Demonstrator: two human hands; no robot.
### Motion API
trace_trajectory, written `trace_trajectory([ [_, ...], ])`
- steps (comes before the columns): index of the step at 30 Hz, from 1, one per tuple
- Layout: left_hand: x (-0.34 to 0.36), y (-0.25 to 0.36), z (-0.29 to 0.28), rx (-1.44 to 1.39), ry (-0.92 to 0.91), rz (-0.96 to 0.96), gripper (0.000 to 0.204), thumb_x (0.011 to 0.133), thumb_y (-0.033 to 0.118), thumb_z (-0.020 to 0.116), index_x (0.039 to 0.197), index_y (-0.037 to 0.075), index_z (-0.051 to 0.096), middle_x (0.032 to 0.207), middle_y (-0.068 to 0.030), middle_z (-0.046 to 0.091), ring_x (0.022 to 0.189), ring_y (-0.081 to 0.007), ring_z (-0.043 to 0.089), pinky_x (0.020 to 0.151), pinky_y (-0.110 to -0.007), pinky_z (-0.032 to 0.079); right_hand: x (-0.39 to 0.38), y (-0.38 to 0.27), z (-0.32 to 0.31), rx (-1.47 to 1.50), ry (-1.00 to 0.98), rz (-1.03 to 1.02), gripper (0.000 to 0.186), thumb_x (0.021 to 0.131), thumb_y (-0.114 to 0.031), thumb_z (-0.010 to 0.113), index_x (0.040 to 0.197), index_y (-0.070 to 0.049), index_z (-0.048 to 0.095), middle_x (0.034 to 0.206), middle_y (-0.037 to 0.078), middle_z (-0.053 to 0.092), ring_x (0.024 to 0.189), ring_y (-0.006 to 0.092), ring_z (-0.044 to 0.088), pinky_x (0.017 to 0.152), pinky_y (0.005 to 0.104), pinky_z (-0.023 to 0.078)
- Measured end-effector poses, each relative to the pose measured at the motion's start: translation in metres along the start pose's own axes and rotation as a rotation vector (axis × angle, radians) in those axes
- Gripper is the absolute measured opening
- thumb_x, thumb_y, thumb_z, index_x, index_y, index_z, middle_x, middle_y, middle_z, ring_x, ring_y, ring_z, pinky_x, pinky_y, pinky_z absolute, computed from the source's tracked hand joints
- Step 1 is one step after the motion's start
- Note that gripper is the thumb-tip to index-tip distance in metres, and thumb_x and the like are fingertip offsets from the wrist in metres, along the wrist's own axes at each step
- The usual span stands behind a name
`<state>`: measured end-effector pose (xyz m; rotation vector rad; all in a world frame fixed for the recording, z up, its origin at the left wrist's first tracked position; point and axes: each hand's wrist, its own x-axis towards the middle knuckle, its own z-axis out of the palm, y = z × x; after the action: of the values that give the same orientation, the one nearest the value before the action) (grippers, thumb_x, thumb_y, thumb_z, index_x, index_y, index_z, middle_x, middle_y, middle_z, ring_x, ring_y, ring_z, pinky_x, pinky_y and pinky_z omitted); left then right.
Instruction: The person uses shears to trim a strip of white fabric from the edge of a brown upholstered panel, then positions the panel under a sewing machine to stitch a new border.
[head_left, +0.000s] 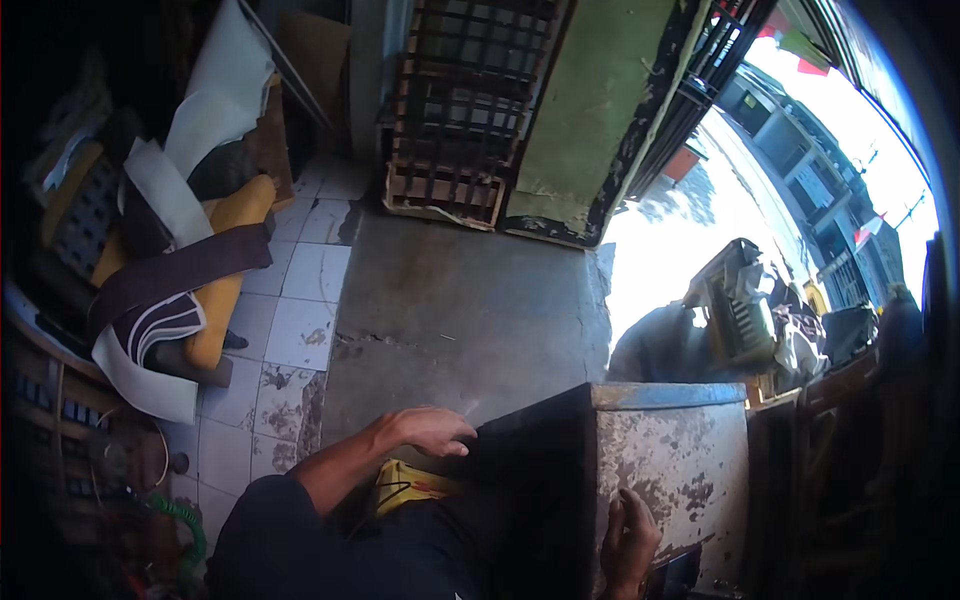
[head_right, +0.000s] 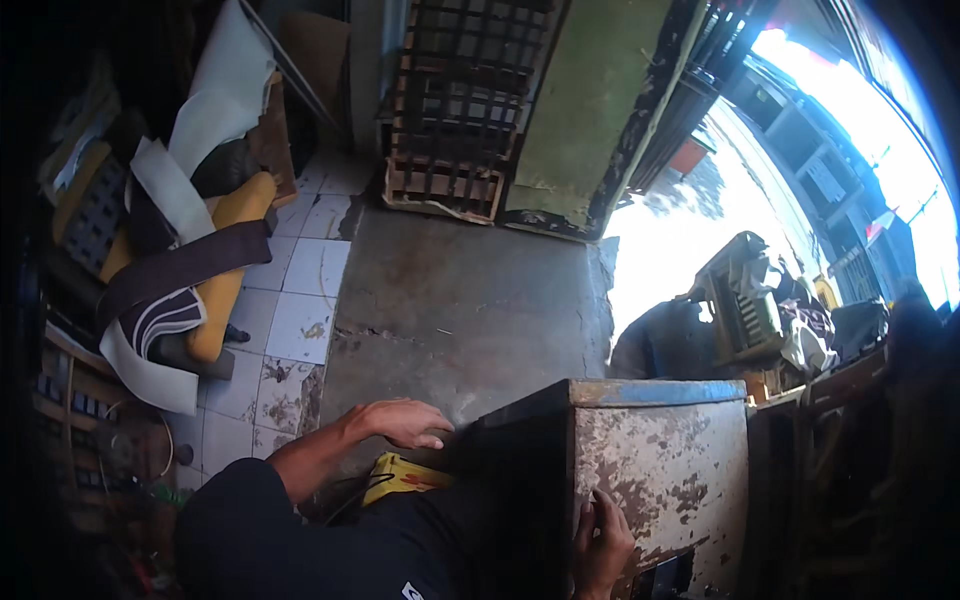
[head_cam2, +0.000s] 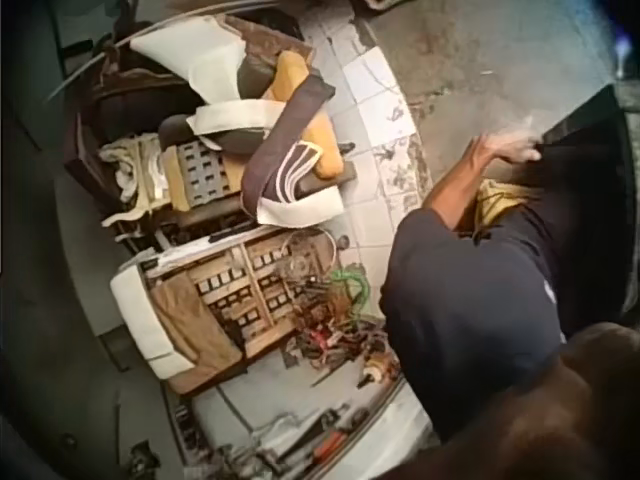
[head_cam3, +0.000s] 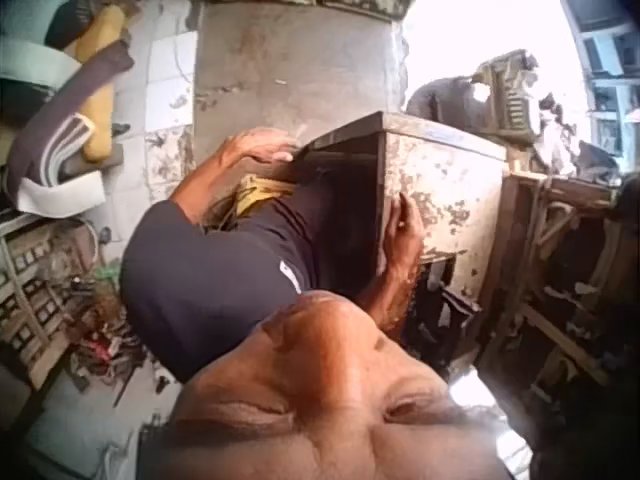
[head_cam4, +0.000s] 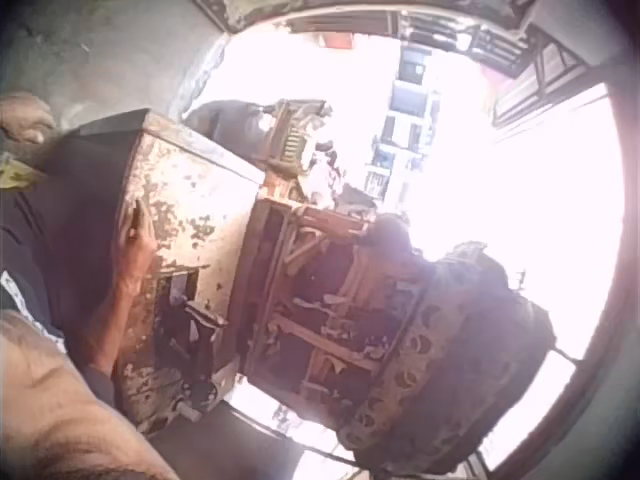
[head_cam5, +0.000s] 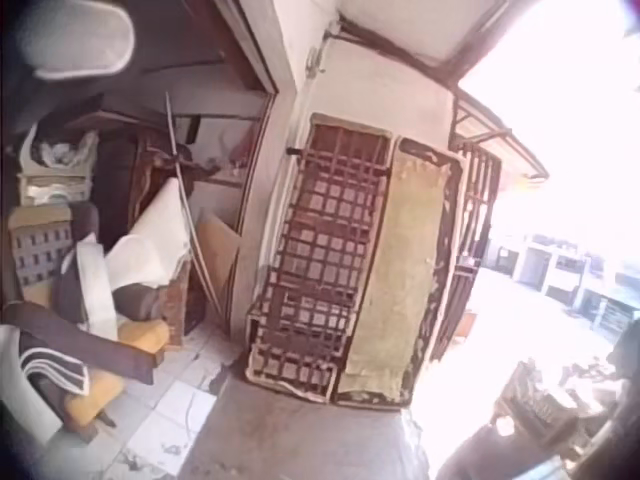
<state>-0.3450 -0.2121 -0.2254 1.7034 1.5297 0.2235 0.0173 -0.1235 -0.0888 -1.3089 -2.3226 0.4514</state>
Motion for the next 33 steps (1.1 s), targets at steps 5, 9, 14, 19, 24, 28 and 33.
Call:
trace_trajectory([
  [5, -0.108, -0.227, 0.074, -0.55, 0.955, -0.667, 0.042, 0.098, 0.028, 0.068, 0.133, 0.005, 0.067, 0.115, -0.015, 0.077, 0.109, -0.0288, 0.074, 0.094, -0.04, 0.056, 0.073, -0.008, 0.063, -0.019, -0.227, -0.187, 0.023, 0.097, -0.006, 0.065, 0.118, 0.001, 0.072, 0.105, 0.021, 0.076, 0.099, 0.0382, 0.075, 0.084, 0.0443, 0.058],
  [9, -0.232, -0.34, 0.12, -1.39, 1.635, -1.018, 0.027, 0.104, 0.024, 0.056, 0.129, 0.016, 0.061, 0.101, -0.0016, 0.065, 0.086, -0.0175, 0.068, 0.072, -0.035, 0.056, 0.11, 0.002, 0.088, -0.005, -0.244, -0.2, 0.026, 0.094, -0.003, 0.064, 0.119, -0.001, 0.072, 0.104, 0.02, 0.076, 0.098, 0.0375, 0.076, 0.083, 0.0434, 0.058],
  [14, -0.431, -0.404, 0.147, -1.348, 2.271, -0.962, 0.041, 0.105, 0.044, 0.06, 0.135, 0.016, 0.058, 0.12, -0.0019, 0.06, 0.099, -0.0184, 0.062, 0.083, -0.038, 0.052, 0.148, 0.037, 0.112, -0.03, -0.206, -0.263, 0.016, 0.096, -0.005, 0.063, 0.11, -0.003, 0.072, 0.096, 0.016, 0.076, 0.085, 0.0315, 0.075, 0.073, 0.0411, 0.056],
  [19, -0.45, -0.426, 0.102, -1.692, 2.26, -0.771, 0.086, 0.102, 0.055, 0.061, 0.165, 0.007, 0.027, 0.169, -0.0109, 0.032, 0.148, -0.0244, 0.043, 0.119, -0.048, 0.038, 0.166, 0.105, 0.115, -0.089, -0.329, -0.1, 0.024, 0.106, -0.018, 0.065, 0.13, -0.014, 0.069, 0.088, 0.007, 0.077, 0.073, 0.0137, 0.068, 0.064, 0.0334, 0.054],
  [24, -0.467, -0.453, 0.091, -1.705, 2.272, -0.685, 0.093, 0.095, 0.067, 0.065, 0.166, 0.019, 0.028, 0.174, -0.0111, 0.025, 0.161, -0.0266, 0.022, 0.123, -0.051, 0.027, 0.178, 0.059, 0.114, -0.118, -0.192, -0.131, 0.012, 0.103, -0.014, 0.063, 0.11, -0.007, 0.07, 0.076, 0.013, 0.066, 0.064, 0.0234, 0.06, 0.062, 0.0397, 0.048],
  [28, -0.481, -0.461, 0.087, -1.765, 2.27, -0.699, 0.077, 0.098, 0.071, 0.058, 0.159, 0.024, 0.045, 0.161, -0.0023, 0.048, 0.151, -0.0262, 0.042, 0.122, -0.052, 0.028, 0.167, 0.029, 0.094, -0.054, -0.23, -0.047, 0.012, 0.103, -0.012, 0.064, 0.111, -0.007, 0.07, 0.075, 0.011, 0.067, 0.065, 0.0169, 0.063, 0.06, 0.0355, 0.049],
  [33, -0.491, -0.505, 0.079, -1.672, 2.291, -0.708, 0.058, 0.099, 0.062, 0.064, 0.147, 0.031, 0.052, 0.143, 0.0033, 0.059, 0.134, -0.0204, 0.053, 0.1, -0.045, 0.039, 0.14, 0.137, 0.072, -0.139, -0.219, 0.063, 0.015, 0.103, -0.012, 0.063, 0.115, -0.006, 0.07, 0.074, 0.01, 0.068, 0.064, 0.0165, 0.065, 0.059, 0.0335, 0.051],
])
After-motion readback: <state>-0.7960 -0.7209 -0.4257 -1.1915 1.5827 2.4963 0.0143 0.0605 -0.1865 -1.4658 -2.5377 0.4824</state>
